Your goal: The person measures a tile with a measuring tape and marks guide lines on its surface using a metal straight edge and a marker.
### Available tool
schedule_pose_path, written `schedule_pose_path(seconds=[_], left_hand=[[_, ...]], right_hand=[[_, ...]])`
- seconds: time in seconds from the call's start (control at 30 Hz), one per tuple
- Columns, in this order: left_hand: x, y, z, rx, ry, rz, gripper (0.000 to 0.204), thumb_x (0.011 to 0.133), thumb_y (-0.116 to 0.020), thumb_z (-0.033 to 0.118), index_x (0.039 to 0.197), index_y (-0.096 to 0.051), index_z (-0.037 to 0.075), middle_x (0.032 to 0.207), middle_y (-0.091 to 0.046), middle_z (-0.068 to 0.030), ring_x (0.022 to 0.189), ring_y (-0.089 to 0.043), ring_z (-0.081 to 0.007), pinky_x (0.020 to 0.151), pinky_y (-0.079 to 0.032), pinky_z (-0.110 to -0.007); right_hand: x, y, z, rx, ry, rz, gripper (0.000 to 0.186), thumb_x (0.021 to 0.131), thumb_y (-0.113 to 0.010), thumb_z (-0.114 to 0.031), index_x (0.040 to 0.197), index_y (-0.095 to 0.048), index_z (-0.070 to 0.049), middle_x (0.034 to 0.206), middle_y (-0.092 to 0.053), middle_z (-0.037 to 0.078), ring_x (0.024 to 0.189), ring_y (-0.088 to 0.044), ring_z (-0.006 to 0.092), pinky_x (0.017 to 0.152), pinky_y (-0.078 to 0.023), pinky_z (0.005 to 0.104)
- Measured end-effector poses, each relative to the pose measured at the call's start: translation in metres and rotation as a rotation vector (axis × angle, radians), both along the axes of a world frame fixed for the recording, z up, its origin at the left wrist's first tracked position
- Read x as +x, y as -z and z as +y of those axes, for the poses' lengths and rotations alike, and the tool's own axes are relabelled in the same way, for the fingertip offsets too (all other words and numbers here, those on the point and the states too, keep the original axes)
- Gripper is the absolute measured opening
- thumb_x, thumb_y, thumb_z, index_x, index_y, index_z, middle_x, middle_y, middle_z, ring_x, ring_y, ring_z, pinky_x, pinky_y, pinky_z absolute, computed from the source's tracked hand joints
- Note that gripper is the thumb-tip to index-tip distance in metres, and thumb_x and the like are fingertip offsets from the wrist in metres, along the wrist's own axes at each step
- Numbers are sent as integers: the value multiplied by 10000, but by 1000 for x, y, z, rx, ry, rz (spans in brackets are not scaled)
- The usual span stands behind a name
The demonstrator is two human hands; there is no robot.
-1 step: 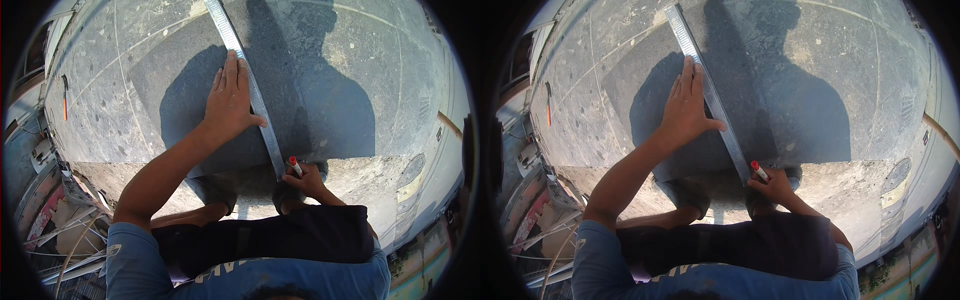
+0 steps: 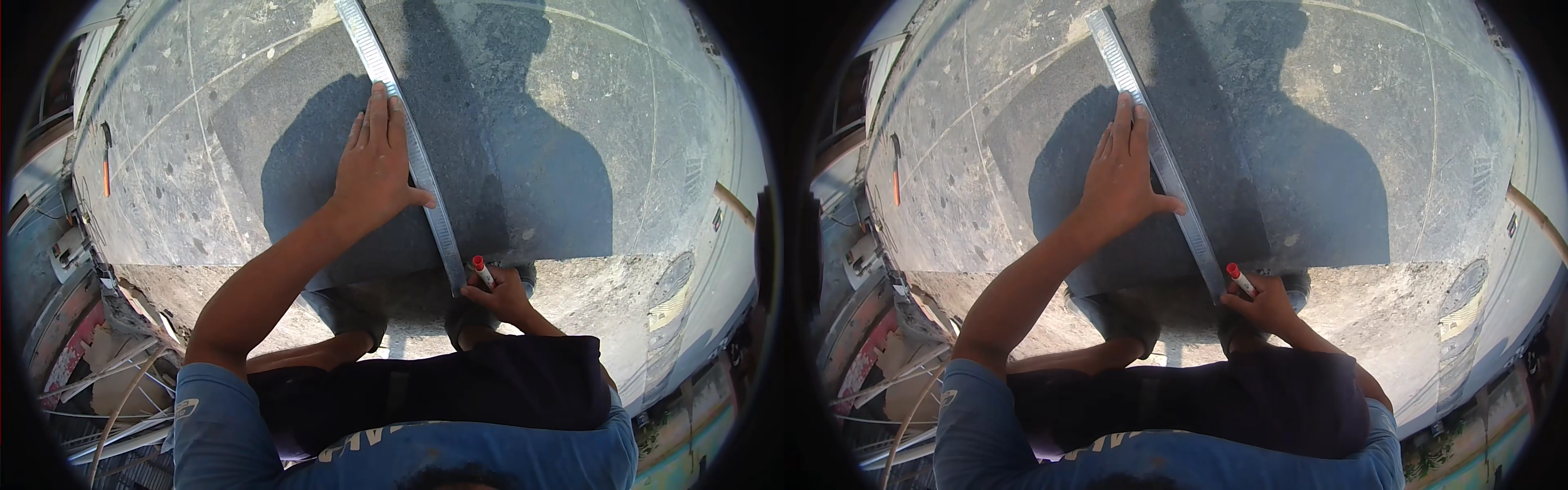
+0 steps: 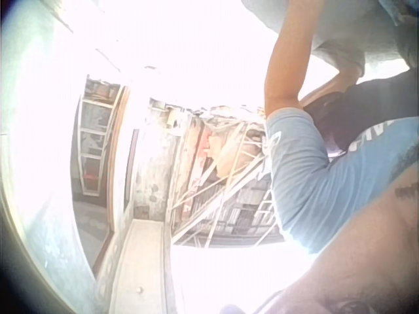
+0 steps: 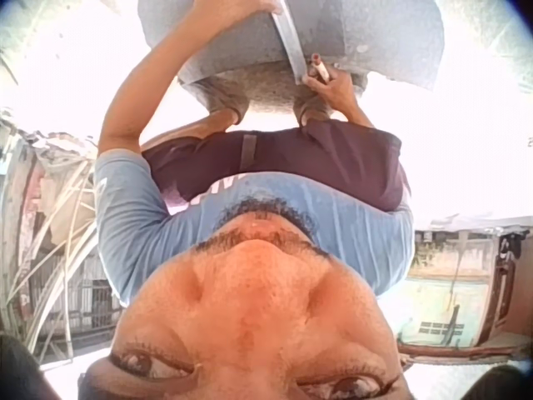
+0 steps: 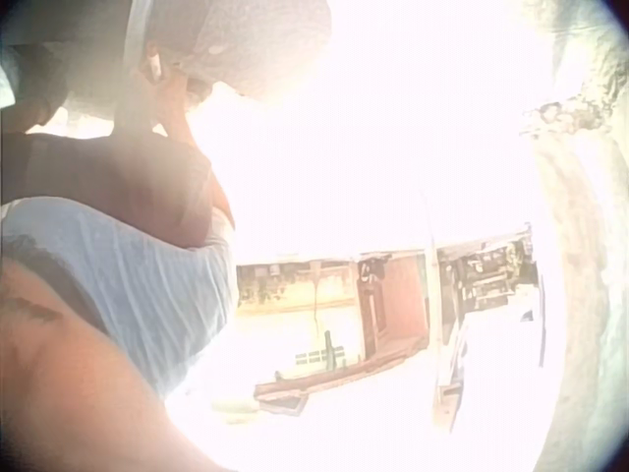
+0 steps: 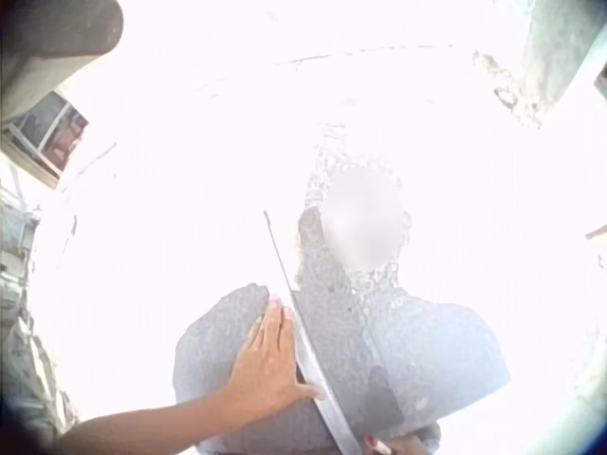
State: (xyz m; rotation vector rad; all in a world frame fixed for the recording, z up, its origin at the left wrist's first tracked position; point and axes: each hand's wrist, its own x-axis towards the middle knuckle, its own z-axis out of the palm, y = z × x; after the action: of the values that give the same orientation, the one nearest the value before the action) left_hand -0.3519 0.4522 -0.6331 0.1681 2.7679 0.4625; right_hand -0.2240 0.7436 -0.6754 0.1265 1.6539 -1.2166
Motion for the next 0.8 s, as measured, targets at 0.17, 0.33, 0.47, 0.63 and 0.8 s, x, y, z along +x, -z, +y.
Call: schedule_pose_path(seconds=[0.17,0.33,0.47,0.63,0.8], left_hand=[[2,0,-1,19,-11,-6,1397,529,-931,517,1503,-152,-114,1568,-77,-389,1451,-229,-536,1200,-266,-528],[1,0,2,10,-6,-19,1396,525,-934,512,1503,-157,-113,1566,-78,-392,1447,-237,-537,1196,-272,-533],[2,1,5,-23,0,-5,1391,519,-937,510,1502,-175,-112,1569,-99,-382,1452,-251,-516,1190,-282,-534],[3,2,5,-70,3,43,1376,514,-933,521,1497,-208,-114,1572,-141,-364,1444,-288,-496,1177,-308,-521],[2,1,8,-102,17,28,1373,542,-900,572,1485,-214,-153,1551,-174,-392,1457,-300,-463,1182,-285,-533]], right_hand=[[0,0,-1,-4,3,3,252,815,-832,-231,869,-665,-50,654,-562,-17,634,-491,42,598,-401,253],[6,7,2,-11,13,18,247,817,-829,-231,868,-672,-47,649,-558,-16,626,-489,45,597,-401,256],[3,3,3,9,25,-18,247,815,-829,-232,865,-676,-44,643,-554,-12,616,-485,46,592,-399,257],[-3,-2,-2,-37,39,40,210,810,-836,-173,848,-679,-38,650,-572,-33,626,-481,37,585,-402,255],[-2,-3,-1,-35,49,30,218,809,-838,-177,849,-678,-34,655,-579,-29,630,-491,36,590,-409,251]])
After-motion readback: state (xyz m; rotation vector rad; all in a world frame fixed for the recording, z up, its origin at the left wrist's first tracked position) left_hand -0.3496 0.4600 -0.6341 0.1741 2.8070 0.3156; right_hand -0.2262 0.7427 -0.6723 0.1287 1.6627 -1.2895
